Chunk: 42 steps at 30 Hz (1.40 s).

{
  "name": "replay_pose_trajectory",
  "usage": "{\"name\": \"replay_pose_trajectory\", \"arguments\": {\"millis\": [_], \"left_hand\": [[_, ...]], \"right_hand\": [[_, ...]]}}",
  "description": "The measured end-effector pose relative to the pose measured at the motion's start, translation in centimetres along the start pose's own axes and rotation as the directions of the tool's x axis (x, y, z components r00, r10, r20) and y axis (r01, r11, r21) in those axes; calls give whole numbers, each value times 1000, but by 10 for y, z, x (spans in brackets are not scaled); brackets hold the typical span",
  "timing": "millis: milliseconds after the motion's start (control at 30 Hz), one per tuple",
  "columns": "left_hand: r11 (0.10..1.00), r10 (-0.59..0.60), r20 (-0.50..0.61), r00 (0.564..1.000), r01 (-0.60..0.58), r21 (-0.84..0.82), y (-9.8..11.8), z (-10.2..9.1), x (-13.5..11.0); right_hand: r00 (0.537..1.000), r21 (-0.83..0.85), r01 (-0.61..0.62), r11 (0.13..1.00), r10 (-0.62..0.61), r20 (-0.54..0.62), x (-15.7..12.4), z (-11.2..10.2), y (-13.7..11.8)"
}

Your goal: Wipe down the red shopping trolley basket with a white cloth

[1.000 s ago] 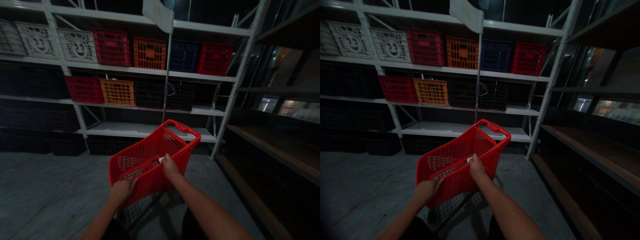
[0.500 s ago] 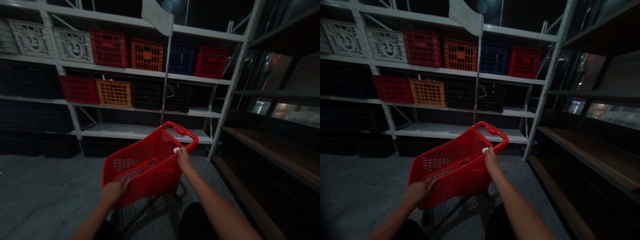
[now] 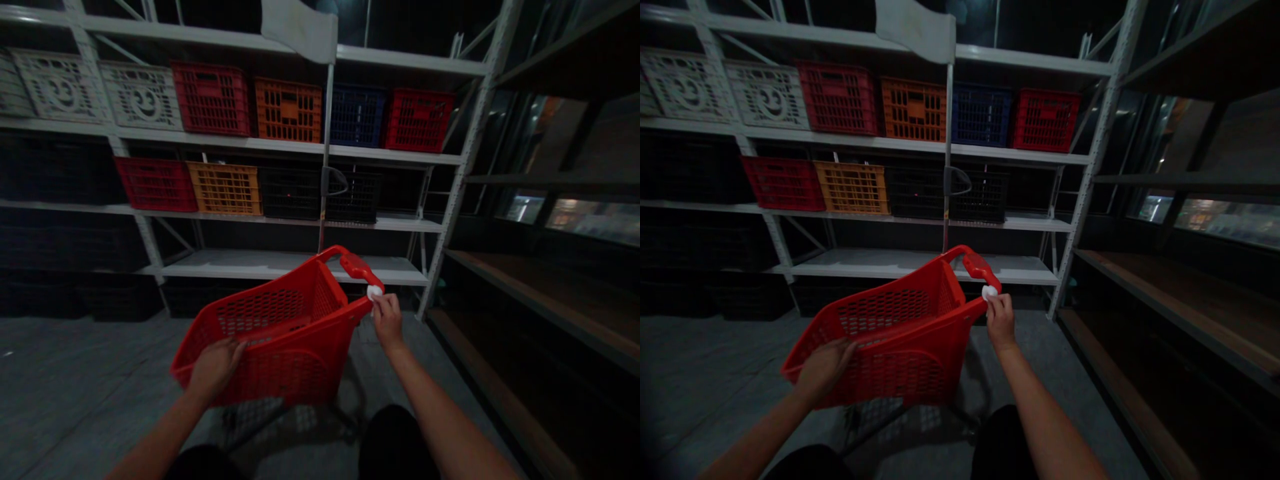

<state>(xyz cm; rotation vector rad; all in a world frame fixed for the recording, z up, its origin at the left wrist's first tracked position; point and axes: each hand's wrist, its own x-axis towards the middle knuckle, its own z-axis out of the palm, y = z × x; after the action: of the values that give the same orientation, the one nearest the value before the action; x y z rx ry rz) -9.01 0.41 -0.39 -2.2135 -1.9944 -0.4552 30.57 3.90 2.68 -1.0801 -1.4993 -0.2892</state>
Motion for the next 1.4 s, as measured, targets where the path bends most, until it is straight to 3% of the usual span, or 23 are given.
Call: {"name": "replay_pose_trajectory", "arguments": {"millis": [33, 167, 267, 333, 467, 567, 633, 767, 933, 1067, 1267, 1400], "left_hand": [[997, 58, -3, 998, -58, -46, 20, -3, 7], [984, 106, 42, 993, -99, -145, 100, -6, 45], [992, 62, 58, 996, -55, -112, 129, -1, 68], [996, 31, 56, 998, -27, -81, 131, 3, 75], [998, 52, 48, 997, -50, -49, 121, 7, 75], [997, 67, 44, 997, -66, -37, 120, 8, 72], [997, 72, 42, 997, -70, -33, 123, 9, 70], [997, 68, 39, 997, -67, -32, 129, 9, 69], [998, 49, 32, 998, -48, -36, 129, 7, 68], [998, 40, 30, 999, -39, -40, 130, 7, 67], [998, 45, 33, 998, -44, -38, 135, 8, 65], [998, 54, 38, 998, -53, -39, 135, 8, 65]], "right_hand": [[1000, 29, 14, 999, -14, -26, -11, 11, -8], [999, 125, 47, 991, -45, -22, -50, 58, -44], [996, 165, 64, 984, -72, 45, -56, 70, -54], [996, 158, 75, 985, -82, 34, -49, 64, -49], [991, 82, 11, 997, 0, -136, -36, 42, -30], [983, 60, -2, 998, 13, -184, -41, 44, -30], [990, 58, 39, 998, -30, -135, -47, 56, -40], [974, 87, 190, 978, -199, 104, -52, 75, -63], [937, 77, 218, 973, -231, 263, -65, 62, -49], [953, 95, 165, 982, -184, 241, -78, 52, -32], [982, 160, 156, 975, -170, 76, -49, 65, -59], [979, 148, 134, 980, -154, 135, -61, 66, -59]]}}
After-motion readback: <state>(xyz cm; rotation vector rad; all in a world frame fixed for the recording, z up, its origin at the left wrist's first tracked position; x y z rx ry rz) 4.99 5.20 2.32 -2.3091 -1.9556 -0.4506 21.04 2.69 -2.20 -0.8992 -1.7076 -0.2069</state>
